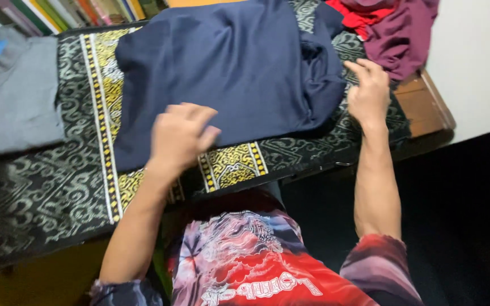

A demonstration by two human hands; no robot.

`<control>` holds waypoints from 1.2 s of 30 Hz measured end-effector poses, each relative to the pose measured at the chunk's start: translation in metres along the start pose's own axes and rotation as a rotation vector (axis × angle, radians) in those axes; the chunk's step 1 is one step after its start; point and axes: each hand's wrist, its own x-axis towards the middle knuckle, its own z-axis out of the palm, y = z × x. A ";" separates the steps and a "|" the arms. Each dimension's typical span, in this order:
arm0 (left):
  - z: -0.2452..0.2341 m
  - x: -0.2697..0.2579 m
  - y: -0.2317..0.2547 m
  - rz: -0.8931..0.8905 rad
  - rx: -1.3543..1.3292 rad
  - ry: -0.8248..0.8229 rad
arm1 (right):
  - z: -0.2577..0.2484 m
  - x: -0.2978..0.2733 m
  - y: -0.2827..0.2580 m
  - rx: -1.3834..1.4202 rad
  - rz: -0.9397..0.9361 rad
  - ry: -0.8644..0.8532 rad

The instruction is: The person folds a navy blue long-sleeved shirt on a patterned table. They smooth the fabric, fold the sleeves inward, and fold the shirt in half. A gray shirt and a pile of other clothes remain on the table.

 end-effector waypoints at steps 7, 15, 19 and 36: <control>0.083 0.052 0.086 0.311 -0.216 -0.412 | 0.027 -0.002 0.007 0.093 -0.121 -0.165; 0.096 0.098 0.129 0.438 -0.201 -0.030 | -0.064 -0.078 0.040 0.212 0.349 0.003; 0.120 0.105 0.163 0.506 -0.209 -0.027 | -0.141 -0.115 0.004 0.119 0.469 -0.067; 0.099 0.113 0.210 0.590 -0.714 -0.002 | -0.218 -0.184 -0.014 1.022 0.484 -0.291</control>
